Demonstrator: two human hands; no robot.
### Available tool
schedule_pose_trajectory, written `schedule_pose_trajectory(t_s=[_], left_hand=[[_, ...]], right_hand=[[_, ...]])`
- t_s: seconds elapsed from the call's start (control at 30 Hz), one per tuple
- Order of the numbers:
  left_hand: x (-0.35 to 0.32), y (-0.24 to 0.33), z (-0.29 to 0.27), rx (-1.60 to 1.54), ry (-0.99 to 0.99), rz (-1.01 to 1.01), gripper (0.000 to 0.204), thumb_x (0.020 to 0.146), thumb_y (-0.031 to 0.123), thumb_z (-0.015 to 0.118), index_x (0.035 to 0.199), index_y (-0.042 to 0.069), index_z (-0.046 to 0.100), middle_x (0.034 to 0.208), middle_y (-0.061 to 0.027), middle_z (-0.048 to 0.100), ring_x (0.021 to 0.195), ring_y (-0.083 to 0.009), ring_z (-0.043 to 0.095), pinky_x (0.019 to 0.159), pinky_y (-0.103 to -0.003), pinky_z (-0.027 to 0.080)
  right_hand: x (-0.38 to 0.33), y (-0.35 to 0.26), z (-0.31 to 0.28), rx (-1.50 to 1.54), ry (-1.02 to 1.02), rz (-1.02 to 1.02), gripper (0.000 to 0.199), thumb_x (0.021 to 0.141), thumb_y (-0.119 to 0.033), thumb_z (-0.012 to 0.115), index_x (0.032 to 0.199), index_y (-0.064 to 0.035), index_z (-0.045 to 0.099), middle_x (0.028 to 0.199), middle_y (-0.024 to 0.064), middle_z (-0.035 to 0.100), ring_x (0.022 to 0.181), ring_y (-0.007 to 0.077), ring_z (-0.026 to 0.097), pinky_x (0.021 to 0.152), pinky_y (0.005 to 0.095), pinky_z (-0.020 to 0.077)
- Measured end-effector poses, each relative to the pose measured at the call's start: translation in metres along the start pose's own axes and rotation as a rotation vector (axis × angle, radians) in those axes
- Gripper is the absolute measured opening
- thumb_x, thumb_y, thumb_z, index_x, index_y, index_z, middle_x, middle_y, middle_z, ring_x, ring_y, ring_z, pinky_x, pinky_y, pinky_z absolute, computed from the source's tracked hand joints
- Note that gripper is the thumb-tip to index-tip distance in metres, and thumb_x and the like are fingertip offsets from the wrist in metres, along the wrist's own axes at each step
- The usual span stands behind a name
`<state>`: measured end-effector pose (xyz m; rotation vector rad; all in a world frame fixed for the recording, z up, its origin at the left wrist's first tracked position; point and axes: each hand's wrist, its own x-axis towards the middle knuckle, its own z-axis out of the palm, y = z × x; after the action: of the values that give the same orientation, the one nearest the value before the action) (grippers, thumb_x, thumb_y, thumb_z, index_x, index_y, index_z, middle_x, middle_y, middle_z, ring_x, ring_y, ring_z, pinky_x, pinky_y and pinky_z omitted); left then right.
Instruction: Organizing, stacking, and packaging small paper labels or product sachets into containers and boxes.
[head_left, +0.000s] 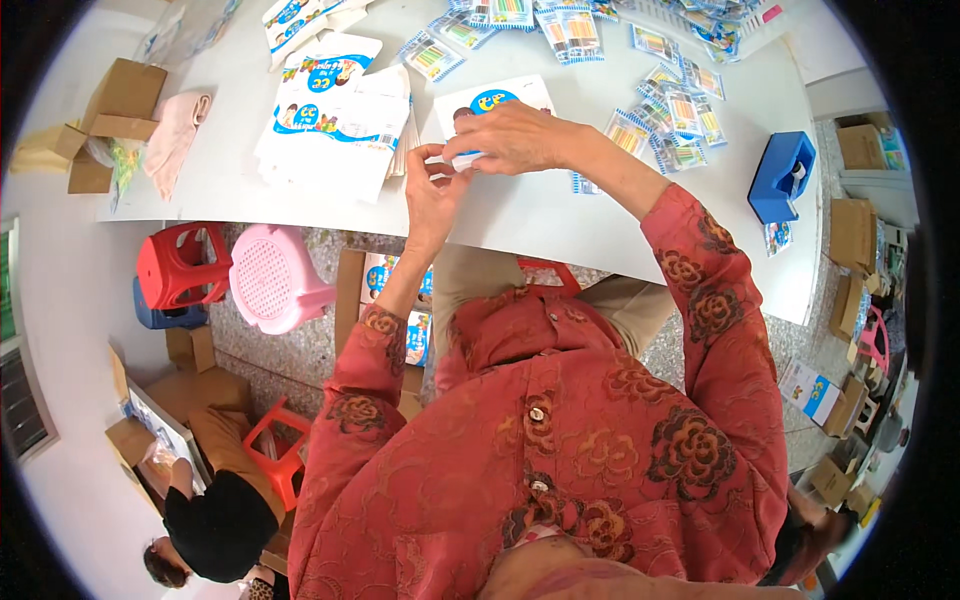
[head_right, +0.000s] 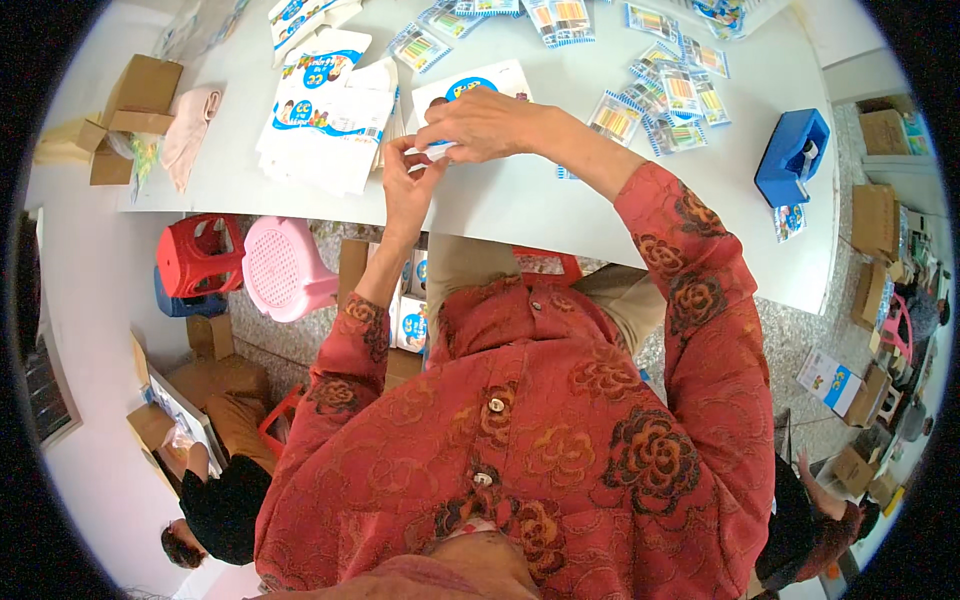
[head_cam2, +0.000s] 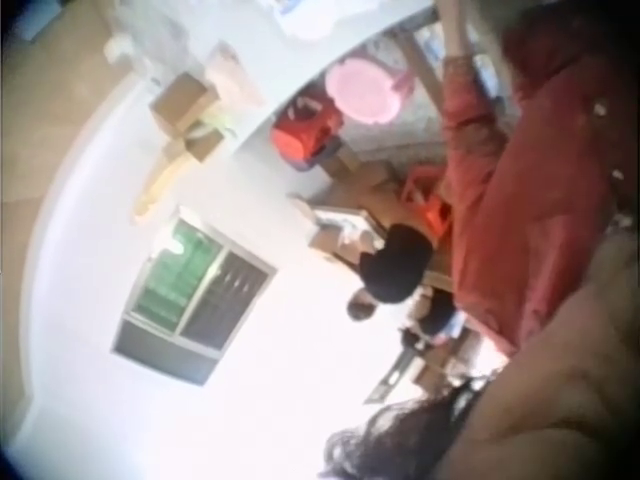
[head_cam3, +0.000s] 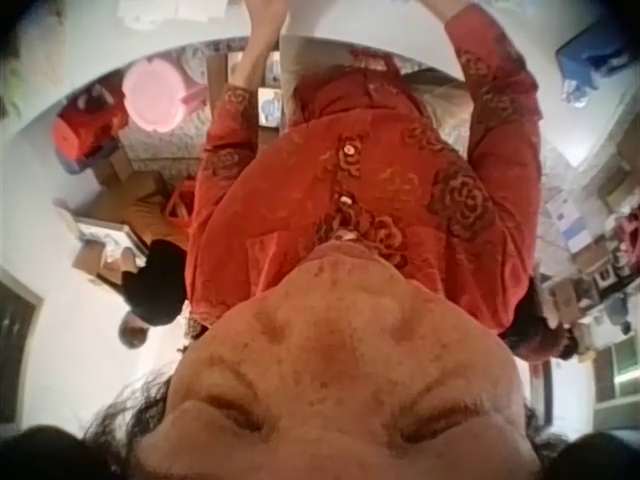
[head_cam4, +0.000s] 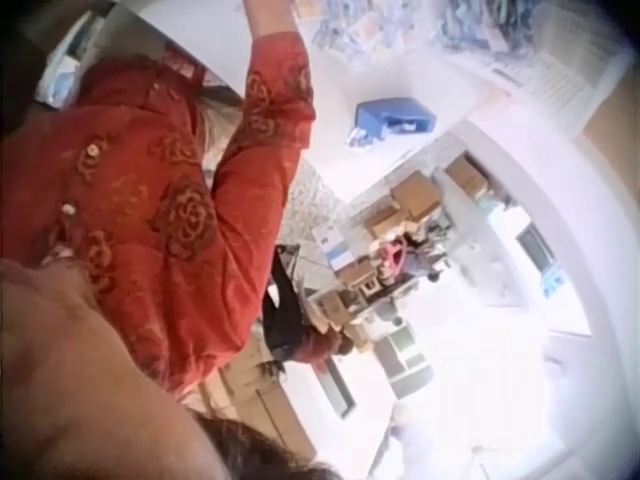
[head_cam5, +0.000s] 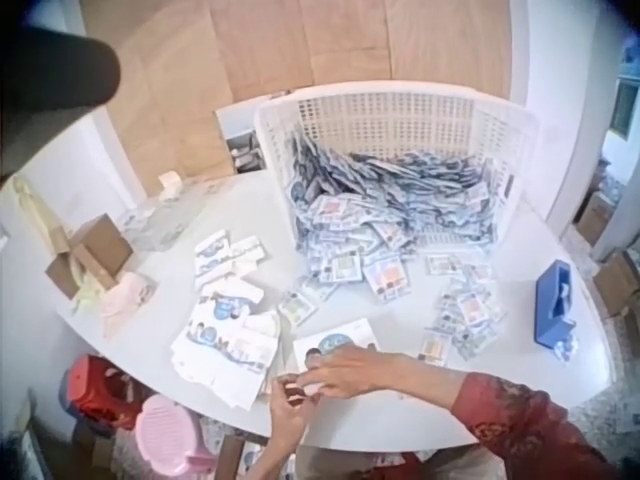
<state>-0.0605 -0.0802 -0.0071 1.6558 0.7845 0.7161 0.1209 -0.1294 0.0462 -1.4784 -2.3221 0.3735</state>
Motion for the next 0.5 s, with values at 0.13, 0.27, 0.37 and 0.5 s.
schedule_pose_trajectory(t_s=[0.13, 0.27, 0.37, 0.5], left_hand=[[0.001, -0.002, -0.005, 0.016, -0.012, 0.014, 0.045, 0.077, 0.011, 0.072, 0.111, -0.003, 0.046, 0.105, -0.0092, 0.052, 0.085, -0.0165, 0.058, 0.068, -0.029, 0.052], [0.002, -0.003, -0.005, 0.044, -0.012, 0.062, 0.044, 0.076, 0.009, 0.072, 0.110, -0.004, 0.047, 0.103, -0.0096, 0.053, 0.085, -0.0167, 0.058, 0.069, -0.029, 0.052], [0.003, -0.001, -0.007, 0.007, -0.030, 0.068, 0.042, 0.077, 0.012, 0.072, 0.109, -0.002, 0.049, 0.102, -0.0091, 0.054, 0.085, -0.0160, 0.058, 0.068, -0.028, 0.051], [0.005, -0.001, -0.015, -0.226, -0.081, -0.205, 0.036, 0.079, 0.015, 0.070, 0.107, 0.002, 0.052, 0.100, -0.0060, 0.055, 0.083, -0.0126, 0.055, 0.069, -0.026, 0.046]], right_hand=[[0.007, -0.009, 0.000, -0.081, -0.060, 0.021, 0.032, 0.075, -0.010, 0.063, 0.107, -0.0142, 0.061, 0.087, 0.0060, 0.061, 0.083, 0.0248, 0.062, 0.064, 0.0396, 0.0487], [0.008, -0.008, 0.006, -0.102, -0.046, -0.012, 0.029, 0.076, -0.009, 0.064, 0.105, -0.0139, 0.060, 0.088, 0.0058, 0.061, 0.083, 0.0254, 0.062, 0.065, 0.0396, 0.0494], [0.008, -0.007, 0.010, -0.052, -0.013, -0.027, 0.025, 0.078, -0.011, 0.063, 0.103, -0.0131, 0.058, 0.087, 0.0064, 0.061, 0.083, 0.0262, 0.062, 0.065, 0.0393, 0.0494], [0.006, -0.016, -0.001, 0.067, -0.037, 0.113, 0.030, 0.081, -0.014, 0.062, 0.110, -0.0121, 0.055, 0.087, 0.0071, 0.062, 0.083, 0.0274, 0.062, 0.065, 0.0400, 0.0480]])
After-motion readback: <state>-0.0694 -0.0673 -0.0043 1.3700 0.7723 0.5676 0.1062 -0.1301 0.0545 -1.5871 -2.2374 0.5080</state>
